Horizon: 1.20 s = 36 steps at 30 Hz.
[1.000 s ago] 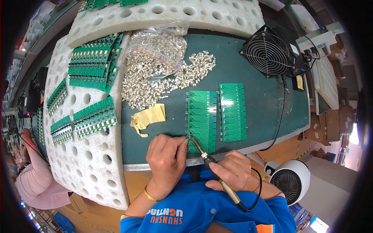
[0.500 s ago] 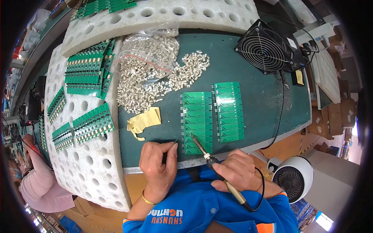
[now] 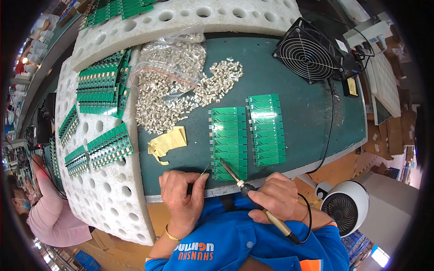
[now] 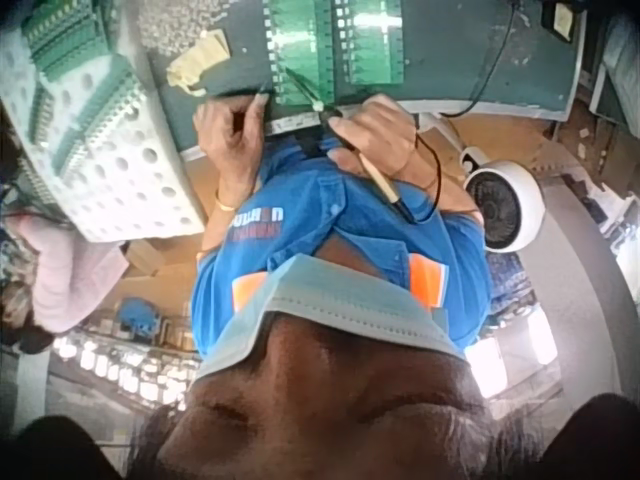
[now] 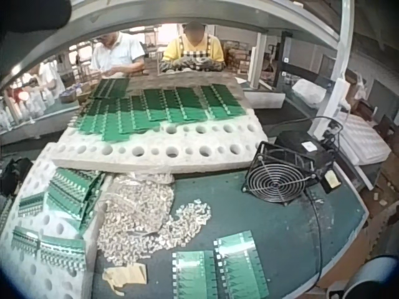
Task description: The person solders electronic components onto circuit board strips using a soldering iron and solder wire, then lifts the circuit board strip and solders additional pins.
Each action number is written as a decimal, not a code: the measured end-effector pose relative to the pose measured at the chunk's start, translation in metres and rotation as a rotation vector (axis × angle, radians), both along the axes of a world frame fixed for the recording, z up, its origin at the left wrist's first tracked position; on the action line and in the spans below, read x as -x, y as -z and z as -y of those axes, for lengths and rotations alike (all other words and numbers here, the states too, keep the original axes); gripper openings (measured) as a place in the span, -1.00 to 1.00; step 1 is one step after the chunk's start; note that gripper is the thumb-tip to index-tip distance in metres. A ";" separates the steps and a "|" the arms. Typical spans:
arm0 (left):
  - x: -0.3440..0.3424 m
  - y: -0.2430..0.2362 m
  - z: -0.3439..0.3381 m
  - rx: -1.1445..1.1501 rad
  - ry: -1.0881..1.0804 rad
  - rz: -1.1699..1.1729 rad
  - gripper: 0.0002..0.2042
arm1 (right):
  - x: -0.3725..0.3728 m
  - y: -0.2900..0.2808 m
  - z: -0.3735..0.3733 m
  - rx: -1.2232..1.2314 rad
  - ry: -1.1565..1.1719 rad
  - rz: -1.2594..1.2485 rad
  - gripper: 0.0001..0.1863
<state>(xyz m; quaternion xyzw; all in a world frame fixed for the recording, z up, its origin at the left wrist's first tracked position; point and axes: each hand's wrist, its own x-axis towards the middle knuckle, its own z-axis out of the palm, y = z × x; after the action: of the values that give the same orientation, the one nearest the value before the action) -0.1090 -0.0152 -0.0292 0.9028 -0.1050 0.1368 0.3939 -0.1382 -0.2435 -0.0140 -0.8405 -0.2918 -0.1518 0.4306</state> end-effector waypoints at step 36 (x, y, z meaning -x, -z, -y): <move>0.006 -0.002 0.004 0.084 0.016 -0.086 -0.91 | 0.002 0.000 -0.009 0.015 0.004 0.023 -0.60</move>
<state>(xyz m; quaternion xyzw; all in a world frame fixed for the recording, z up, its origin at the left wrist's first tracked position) -0.1151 -0.0190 -0.0276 0.8897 -0.0894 0.0988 0.4366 -0.1398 -0.2343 -0.0142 -0.8425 -0.2963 -0.1599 0.4206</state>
